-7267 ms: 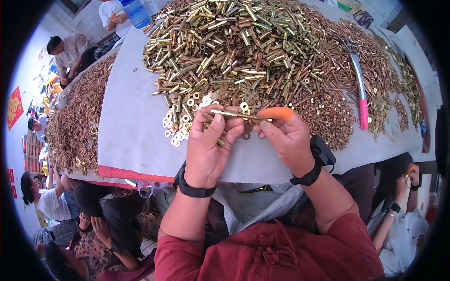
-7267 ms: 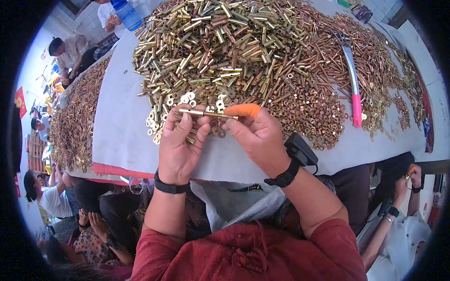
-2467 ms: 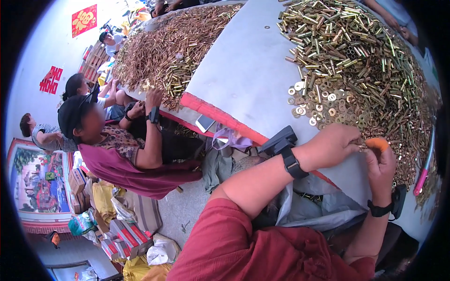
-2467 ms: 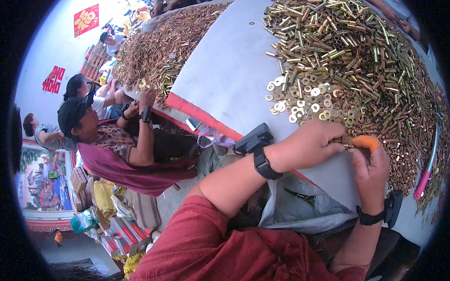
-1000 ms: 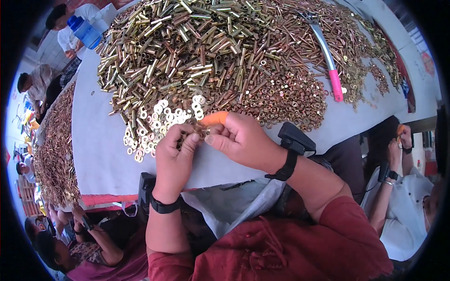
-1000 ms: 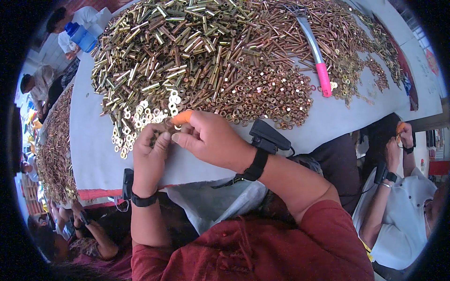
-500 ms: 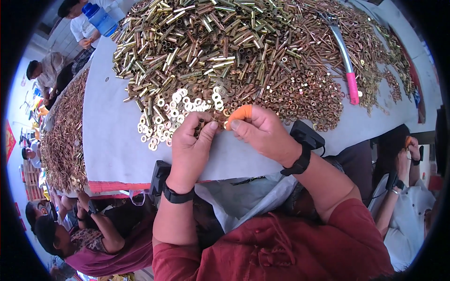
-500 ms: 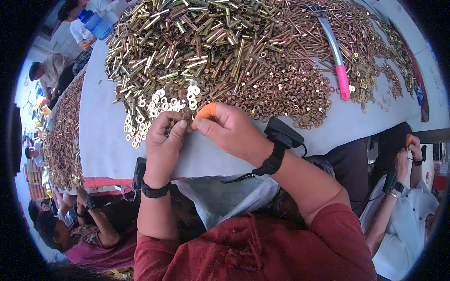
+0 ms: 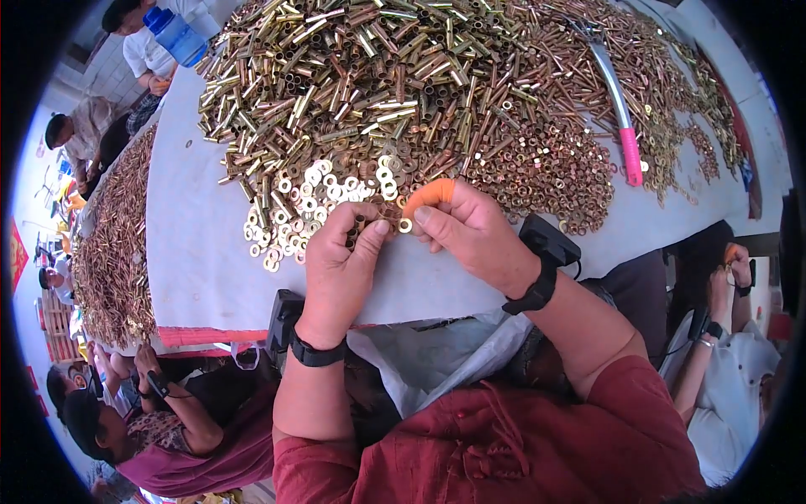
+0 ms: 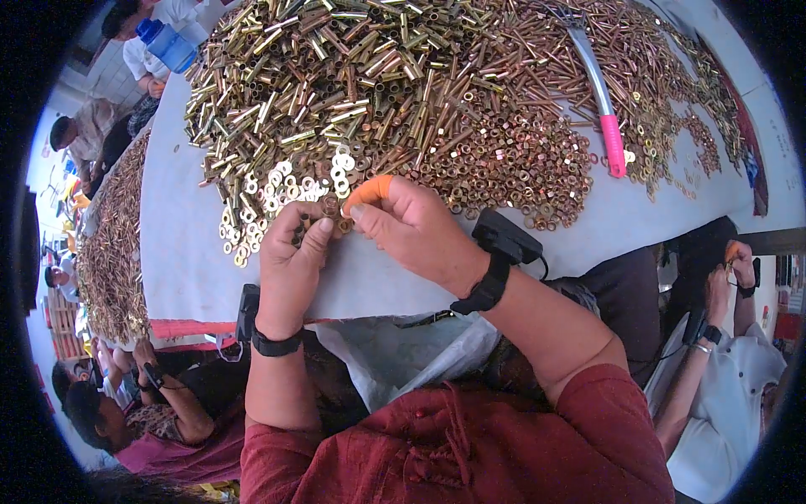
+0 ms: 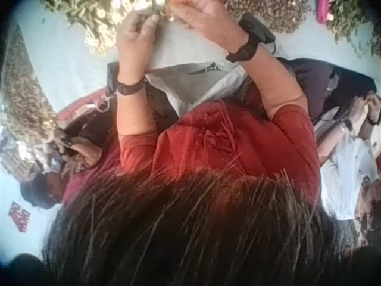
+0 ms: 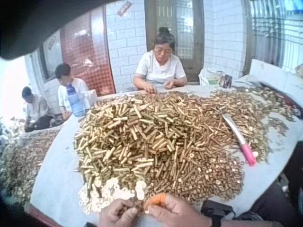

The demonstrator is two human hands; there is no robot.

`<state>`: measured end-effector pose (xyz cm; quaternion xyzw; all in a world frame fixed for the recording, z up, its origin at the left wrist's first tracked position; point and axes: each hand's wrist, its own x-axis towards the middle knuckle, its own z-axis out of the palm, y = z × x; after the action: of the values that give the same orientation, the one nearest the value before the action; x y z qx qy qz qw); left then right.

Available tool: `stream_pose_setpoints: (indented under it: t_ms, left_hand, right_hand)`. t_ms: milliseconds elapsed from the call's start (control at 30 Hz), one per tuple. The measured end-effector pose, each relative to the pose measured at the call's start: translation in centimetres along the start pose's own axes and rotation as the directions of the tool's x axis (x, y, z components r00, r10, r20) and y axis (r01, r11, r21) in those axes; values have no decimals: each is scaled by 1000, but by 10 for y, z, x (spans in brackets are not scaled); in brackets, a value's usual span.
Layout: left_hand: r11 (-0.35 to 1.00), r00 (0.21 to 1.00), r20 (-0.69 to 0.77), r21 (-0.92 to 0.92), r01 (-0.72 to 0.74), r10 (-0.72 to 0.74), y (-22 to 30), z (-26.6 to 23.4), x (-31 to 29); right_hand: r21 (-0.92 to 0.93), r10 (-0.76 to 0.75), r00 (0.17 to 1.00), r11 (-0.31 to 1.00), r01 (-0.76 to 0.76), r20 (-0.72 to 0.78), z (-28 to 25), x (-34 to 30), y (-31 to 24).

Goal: The person assembles small brass washers, metal pins, and housing components into finished assemblies by hand, wearing finger cots.

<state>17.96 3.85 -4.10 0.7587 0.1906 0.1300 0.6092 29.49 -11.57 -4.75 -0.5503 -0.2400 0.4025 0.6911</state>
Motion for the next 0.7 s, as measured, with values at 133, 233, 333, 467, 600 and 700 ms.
stream_pose_setpoints:
  t_ms: [133,233,333,467,600,700]
  left_hand:
    - [1000,1000,-1,15,-16,16,0,1,1]
    - [1000,1000,2,6,-19,19,1,2,2]
    - [1000,1000,5,-5,-5,5,2,3,3]
    - [1000,1000,-17,8,-3,3,0,-2,0]
    - [1000,999,27,-21,-23,23,0,1,-1]
    - [987,997,-37,-143,67,-73,3,2,-1]
  right_hand:
    - [44,-23,999,999,24,-28,4,0,-1]
    - [-26,29,999,999,-29,27,-4,-1,0]
    - [-13,-2,1000,1000,2,7,-1,-2,-5]
    - [25,-1,1000,1000,1,6,4,-1,5]
    - [30,14,999,999,-15,30,0,-2,7]
    - [23,-26,999,999,26,19,1,-3,9]
